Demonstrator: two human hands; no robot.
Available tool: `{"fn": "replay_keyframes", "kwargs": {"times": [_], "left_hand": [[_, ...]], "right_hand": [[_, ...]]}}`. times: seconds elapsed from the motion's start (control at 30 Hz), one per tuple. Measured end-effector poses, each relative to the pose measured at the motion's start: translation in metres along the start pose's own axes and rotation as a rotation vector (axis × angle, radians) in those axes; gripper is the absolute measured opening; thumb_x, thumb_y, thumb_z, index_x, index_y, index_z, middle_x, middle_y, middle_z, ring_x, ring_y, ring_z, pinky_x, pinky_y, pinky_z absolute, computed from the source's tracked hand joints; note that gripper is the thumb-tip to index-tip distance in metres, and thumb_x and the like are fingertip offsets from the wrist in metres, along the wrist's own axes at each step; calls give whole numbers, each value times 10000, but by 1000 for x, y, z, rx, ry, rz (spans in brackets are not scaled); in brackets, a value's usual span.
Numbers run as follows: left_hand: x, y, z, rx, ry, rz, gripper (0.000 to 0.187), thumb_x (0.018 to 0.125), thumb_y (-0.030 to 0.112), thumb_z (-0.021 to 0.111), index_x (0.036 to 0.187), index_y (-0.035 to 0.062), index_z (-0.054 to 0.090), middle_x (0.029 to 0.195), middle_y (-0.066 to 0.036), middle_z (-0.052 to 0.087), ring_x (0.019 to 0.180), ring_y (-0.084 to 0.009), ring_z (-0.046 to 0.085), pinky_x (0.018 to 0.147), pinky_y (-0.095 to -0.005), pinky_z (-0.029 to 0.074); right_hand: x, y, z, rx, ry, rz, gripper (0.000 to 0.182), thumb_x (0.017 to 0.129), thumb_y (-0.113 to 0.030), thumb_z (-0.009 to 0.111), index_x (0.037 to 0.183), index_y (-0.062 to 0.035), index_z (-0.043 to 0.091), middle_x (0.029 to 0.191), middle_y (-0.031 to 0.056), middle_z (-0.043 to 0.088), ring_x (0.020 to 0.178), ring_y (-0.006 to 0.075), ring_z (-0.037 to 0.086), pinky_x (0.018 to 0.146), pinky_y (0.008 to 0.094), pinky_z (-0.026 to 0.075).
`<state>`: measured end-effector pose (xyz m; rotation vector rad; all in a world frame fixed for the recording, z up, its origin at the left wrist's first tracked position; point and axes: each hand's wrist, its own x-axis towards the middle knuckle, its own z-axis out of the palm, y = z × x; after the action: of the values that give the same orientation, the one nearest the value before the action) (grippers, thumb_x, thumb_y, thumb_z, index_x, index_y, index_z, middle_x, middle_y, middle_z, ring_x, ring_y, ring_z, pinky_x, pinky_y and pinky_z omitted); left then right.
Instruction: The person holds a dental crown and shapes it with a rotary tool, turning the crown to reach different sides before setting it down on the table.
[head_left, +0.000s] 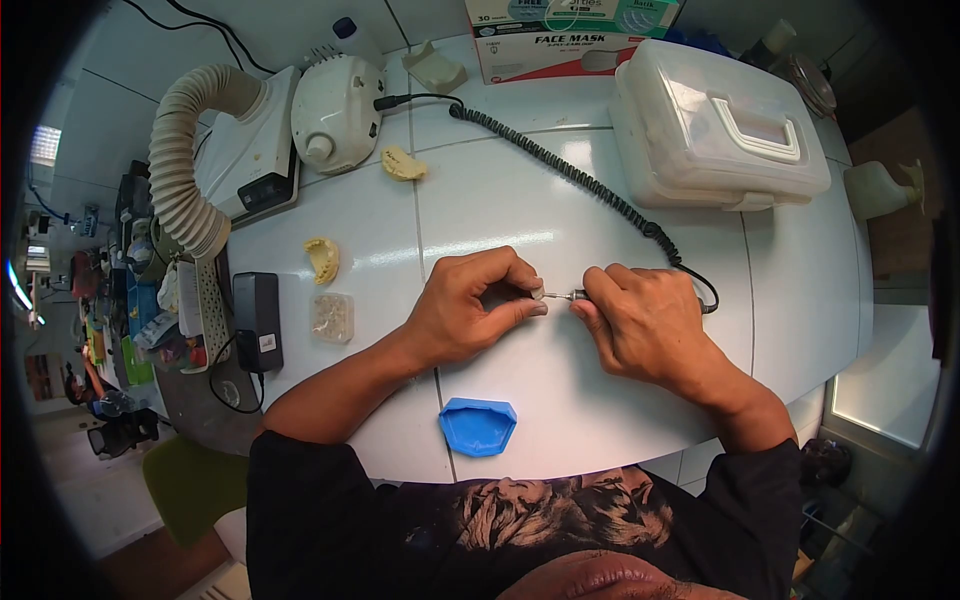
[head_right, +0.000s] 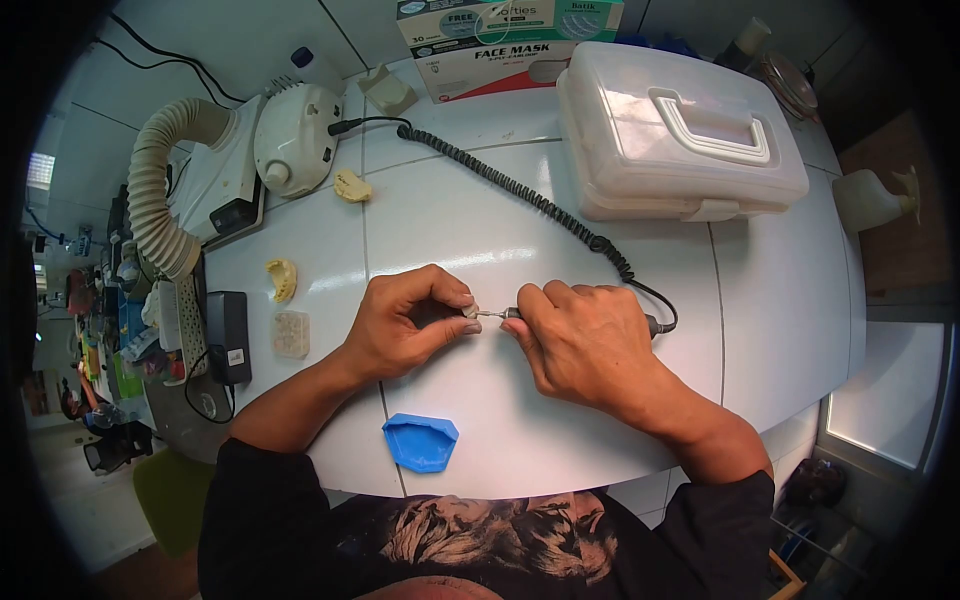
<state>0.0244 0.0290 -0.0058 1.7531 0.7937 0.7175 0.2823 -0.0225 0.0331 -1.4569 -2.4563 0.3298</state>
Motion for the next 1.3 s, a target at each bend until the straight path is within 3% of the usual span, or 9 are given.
{"fn": "replay_keyframes", "kwargs": {"times": [0.83, 1.3], "left_hand": [[-1, 0, 1, -20, -21, -42, 138, 923, -94, 804, 1018, -68, 706, 1000, -122, 783, 908, -141, 747, 821, -291, 621], [-3, -5, -1, -116, 27, -64, 167, 923, -138, 758, 1050, -53, 691, 1023, -118, 773, 958, -163, 766, 903, -315, 633]], "right_hand": [[1, -1, -2, -11, -33, -3, 298, 1035, -314, 711, 895, -58, 652, 713, 123, 680, 577, 343, 688, 521, 453, 509], [1, 3, -3, 10, -28, 46, 308, 1059, -318, 668, 896, -57, 661, 722, 123, 695, 581, 355, 689, 517, 468, 504]]}}
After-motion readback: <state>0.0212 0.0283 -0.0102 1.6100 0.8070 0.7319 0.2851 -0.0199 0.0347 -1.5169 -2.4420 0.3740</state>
